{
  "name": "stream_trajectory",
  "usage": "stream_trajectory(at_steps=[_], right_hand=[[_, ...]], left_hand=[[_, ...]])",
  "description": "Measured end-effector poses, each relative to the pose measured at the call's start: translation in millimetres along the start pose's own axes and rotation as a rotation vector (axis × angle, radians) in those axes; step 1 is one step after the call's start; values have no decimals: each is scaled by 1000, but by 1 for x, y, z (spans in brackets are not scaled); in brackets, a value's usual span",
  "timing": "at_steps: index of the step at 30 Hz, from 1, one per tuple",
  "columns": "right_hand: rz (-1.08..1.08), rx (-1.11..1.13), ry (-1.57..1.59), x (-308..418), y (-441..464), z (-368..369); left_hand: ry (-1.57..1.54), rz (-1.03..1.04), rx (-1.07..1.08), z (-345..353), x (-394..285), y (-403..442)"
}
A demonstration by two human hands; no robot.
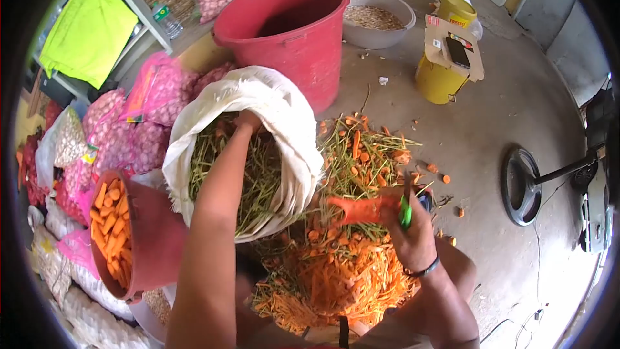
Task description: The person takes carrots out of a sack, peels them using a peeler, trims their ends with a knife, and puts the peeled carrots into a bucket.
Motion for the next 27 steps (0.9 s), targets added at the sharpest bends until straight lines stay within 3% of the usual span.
stream_trajectory(at_steps=[3, 8, 14, 20, 24, 27], right_hand=[[-17, 126, -133, 6, 3, 4], [-71, 161, -96, 6, 7, 12], [-108, 216, -189, -3, -1, 21], [-240, 346, -328, -5, -24, 51], [-215, 490, -325, -8, -45, 73], [-202, 482, -386, -17, -56, 84]], left_hand=[[115, -78, 105, 8, -24, 16], [191, -1, 248, 19, -81, 13], [57, 41, 272, -65, -99, -53], [-718, -269, 370, -144, -71, -177], [-1473, -465, 264, -213, -120, -298], [-1487, -415, 427, -193, -140, -372]])
Point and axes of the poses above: each hand's wrist, its own y-axis towards the middle knuckle, its own z-axis out of the palm, x = y × z, the point moved 8 cm from there along y, towards the middle knuckle, and after that the axes turned 5 degrees about y, right-handed, at the moved point
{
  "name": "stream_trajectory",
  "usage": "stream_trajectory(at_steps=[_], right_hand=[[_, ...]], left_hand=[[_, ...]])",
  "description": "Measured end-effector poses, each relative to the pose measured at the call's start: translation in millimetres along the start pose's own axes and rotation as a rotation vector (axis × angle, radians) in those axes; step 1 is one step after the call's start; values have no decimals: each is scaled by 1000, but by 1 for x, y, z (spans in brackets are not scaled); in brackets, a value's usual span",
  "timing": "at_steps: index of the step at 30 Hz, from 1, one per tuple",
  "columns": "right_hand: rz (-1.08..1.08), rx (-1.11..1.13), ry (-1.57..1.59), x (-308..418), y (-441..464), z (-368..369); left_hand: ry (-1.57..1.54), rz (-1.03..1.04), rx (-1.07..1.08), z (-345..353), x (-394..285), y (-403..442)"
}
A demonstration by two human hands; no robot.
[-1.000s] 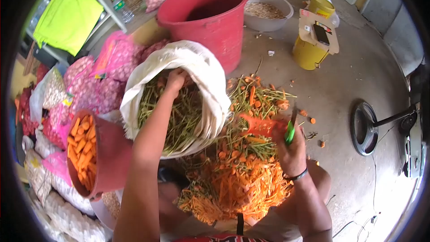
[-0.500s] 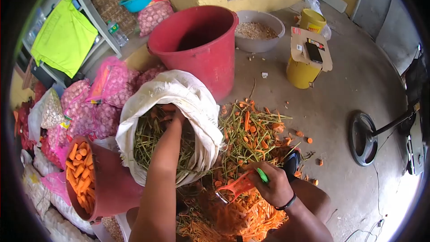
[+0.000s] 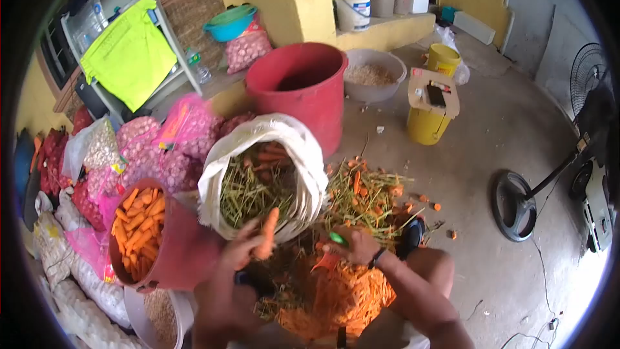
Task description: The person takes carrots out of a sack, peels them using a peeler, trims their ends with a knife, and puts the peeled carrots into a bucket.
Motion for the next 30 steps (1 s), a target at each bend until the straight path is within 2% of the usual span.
stream_trajectory(at_steps=[1, 3, 5, 7, 11, 15, 19, 23, 24, 27, 29, 30], right_hand=[[7, -3, -10, -6, -4, 14], [63, 23, -14, -21, -7, 33], [64, -34, 9, -27, -8, 39], [65, -94, -26, -22, -11, 36], [38, -245, -46, -15, -19, 39], [118, -159, -82, -19, -18, 49], [-70, -213, -36, -3, -20, 56], [-8, -164, -57, -7, -17, 63], [55, -123, -69, -15, -15, 68], [214, 16, -137, -52, -14, 82], [260, 126, -198, -84, -11, 92], [285, 211, -144, -75, -10, 87]], left_hand=[[-63, -57, 46, 19, 23, -14], [-141, -40, 108, 58, 45, -27], [-34, 84, 38, 71, 50, -29], [207, 173, -122, 64, 50, -22], [347, 226, -156, 74, 37, -22], [535, 263, -158, 81, 38, -17], [638, 235, -147, 98, 38, -16], [643, 398, -172, 96, 50, -11], [664, 339, -90, 100, 48, -10], [635, 341, -16, 107, 44, -15], [482, 313, -70, 102, 48, -10], [469, 214, -145, 96, 38, -14]])
Point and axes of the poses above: each hand's wrist, its own y-axis towards the middle knuckle, its own z-axis out of the palm, x = y × z, the point moved 8 cm from there along y, towards the middle knuckle, and after that the axes turned 5 degrees about y, right-handed, at the moved point
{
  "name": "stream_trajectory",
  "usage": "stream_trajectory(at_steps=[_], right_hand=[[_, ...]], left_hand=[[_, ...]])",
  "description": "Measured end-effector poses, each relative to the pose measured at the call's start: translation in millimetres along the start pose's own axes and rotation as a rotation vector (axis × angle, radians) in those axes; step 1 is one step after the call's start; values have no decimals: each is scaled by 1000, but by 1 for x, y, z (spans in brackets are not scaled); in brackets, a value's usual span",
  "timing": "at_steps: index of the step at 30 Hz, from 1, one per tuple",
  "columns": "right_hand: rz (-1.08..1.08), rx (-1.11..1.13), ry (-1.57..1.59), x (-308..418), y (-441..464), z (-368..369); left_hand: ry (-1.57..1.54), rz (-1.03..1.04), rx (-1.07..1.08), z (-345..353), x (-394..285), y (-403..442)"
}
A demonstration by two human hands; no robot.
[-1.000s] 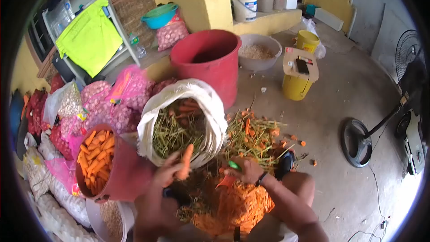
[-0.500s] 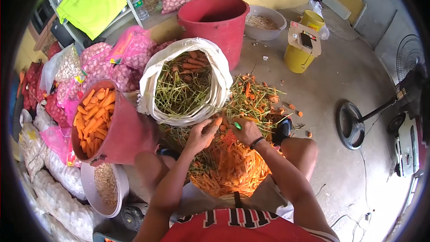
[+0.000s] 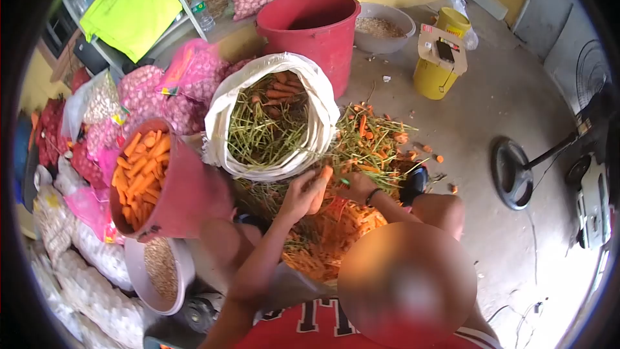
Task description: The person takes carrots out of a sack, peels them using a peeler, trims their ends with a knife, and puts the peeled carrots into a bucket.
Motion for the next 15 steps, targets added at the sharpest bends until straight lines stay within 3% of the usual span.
stream_trajectory(at_steps=[1, 3, 5, 8, 12, 15], right_hand=[[-88, -70, 66, 12, 0, -12], [-256, -181, 174, 29, -5, -30], [-227, -251, 278, 39, -14, -40], [-437, -409, 302, 67, -26, -47], [-473, -471, 144, 64, -24, -62], [-238, -625, 122, 19, -13, -100]], left_hand=[[-193, -51, -49, -5, 43, 16], [-543, -185, -47, -8, 27, 10], [-646, -325, -15, -8, 38, 7], [-724, -346, 40, 8, 33, 7], [-707, -382, 147, 23, 33, 1], [-598, -369, 218, 21, 34, 2]])
Point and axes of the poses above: each hand's wrist, its own y-axis towards the middle knuckle, its own z-axis out of the palm, x = y × z, the point moved 8 cm from there along y, towards the middle knuckle, and after that the axes turned 5 degrees about y, right-handed, at the moved point
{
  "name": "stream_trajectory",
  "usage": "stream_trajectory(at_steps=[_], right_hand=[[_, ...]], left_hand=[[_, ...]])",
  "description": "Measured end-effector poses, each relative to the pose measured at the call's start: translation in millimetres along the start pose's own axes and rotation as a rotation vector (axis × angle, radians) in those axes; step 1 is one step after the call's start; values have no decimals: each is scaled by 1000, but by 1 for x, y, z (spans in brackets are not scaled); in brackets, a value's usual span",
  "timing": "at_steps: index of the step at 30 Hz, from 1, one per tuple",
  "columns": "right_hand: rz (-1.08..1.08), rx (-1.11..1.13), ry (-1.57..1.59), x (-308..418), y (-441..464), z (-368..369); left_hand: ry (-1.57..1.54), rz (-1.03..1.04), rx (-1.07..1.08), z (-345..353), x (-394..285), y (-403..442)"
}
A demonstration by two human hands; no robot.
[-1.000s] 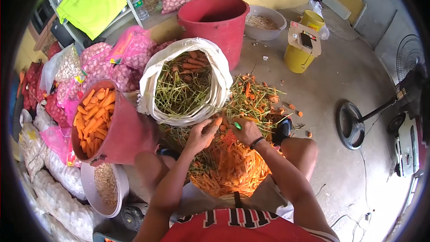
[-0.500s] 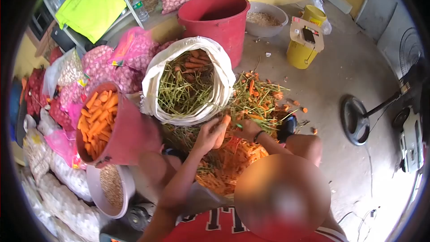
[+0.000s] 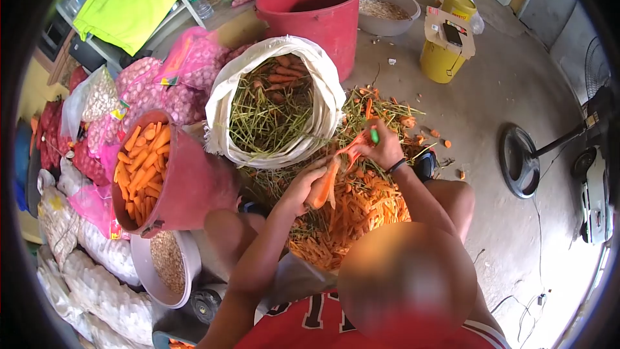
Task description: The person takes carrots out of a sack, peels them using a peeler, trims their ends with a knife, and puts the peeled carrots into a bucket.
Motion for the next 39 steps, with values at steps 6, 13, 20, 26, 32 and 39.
stream_trajectory(at_steps=[6, 13, 20, 26, 32, 39], right_hand=[[-182, -2, 162, 47, -19, 18], [-78, -80, 22, 16, -4, -3], [-249, -1, 172, 68, -22, 13], [-257, -47, 62, 36, -11, 8], [-101, -146, 152, 30, -12, 1], [-238, -13, 26, 37, -16, 14]], left_hand=[[-260, -28, 1, -3, 1, 1], [-144, -26, 40, 13, -5, -7], [-256, 11, -19, -8, 3, 1], [-173, 6, -7, 16, -13, -16], [-217, 41, 27, -6, -8, -1], [-206, 29, 144, 3, -2, -2]])
Point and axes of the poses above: each hand's wrist, its own y-axis towards the middle knuckle, its own z-axis out of the palm, x = y × z, the point moved 8 cm from there along y, towards the middle knuckle, and after that the axes turned 5 degrees about y, right-handed, at the moved point
